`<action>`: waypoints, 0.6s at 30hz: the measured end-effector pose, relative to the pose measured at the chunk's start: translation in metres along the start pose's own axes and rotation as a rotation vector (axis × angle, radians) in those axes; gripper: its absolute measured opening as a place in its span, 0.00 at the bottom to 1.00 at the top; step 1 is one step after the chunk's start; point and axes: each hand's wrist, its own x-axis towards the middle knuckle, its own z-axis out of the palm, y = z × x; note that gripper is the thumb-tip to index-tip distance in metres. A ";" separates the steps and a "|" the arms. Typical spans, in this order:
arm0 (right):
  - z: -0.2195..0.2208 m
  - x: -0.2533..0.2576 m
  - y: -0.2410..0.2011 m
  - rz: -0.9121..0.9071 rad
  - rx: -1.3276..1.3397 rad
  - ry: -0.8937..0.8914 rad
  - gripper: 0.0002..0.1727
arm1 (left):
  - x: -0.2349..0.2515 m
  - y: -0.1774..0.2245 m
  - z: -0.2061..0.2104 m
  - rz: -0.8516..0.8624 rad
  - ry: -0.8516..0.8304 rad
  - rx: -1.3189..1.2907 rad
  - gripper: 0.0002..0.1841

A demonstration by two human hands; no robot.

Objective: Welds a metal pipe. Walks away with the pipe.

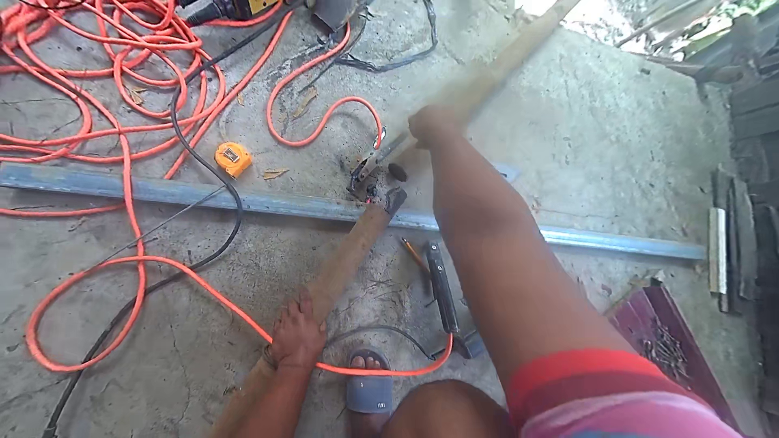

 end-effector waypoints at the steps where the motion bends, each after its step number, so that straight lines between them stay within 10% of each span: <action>1: 0.004 0.008 -0.012 -0.002 -0.068 -0.043 0.22 | 0.001 0.000 0.000 -0.001 -0.002 -0.006 0.46; 5: 0.007 0.032 -0.035 -0.083 -0.332 -0.162 0.15 | 0.000 -0.002 0.000 0.006 -0.014 -0.012 0.45; 10: -0.006 0.045 -0.041 0.052 0.071 -0.023 0.19 | 0.000 -0.003 0.005 0.021 0.039 -0.014 0.44; 18: 0.002 0.039 -0.046 -0.028 -0.326 -0.185 0.09 | 0.000 -0.002 0.004 0.012 0.017 0.002 0.44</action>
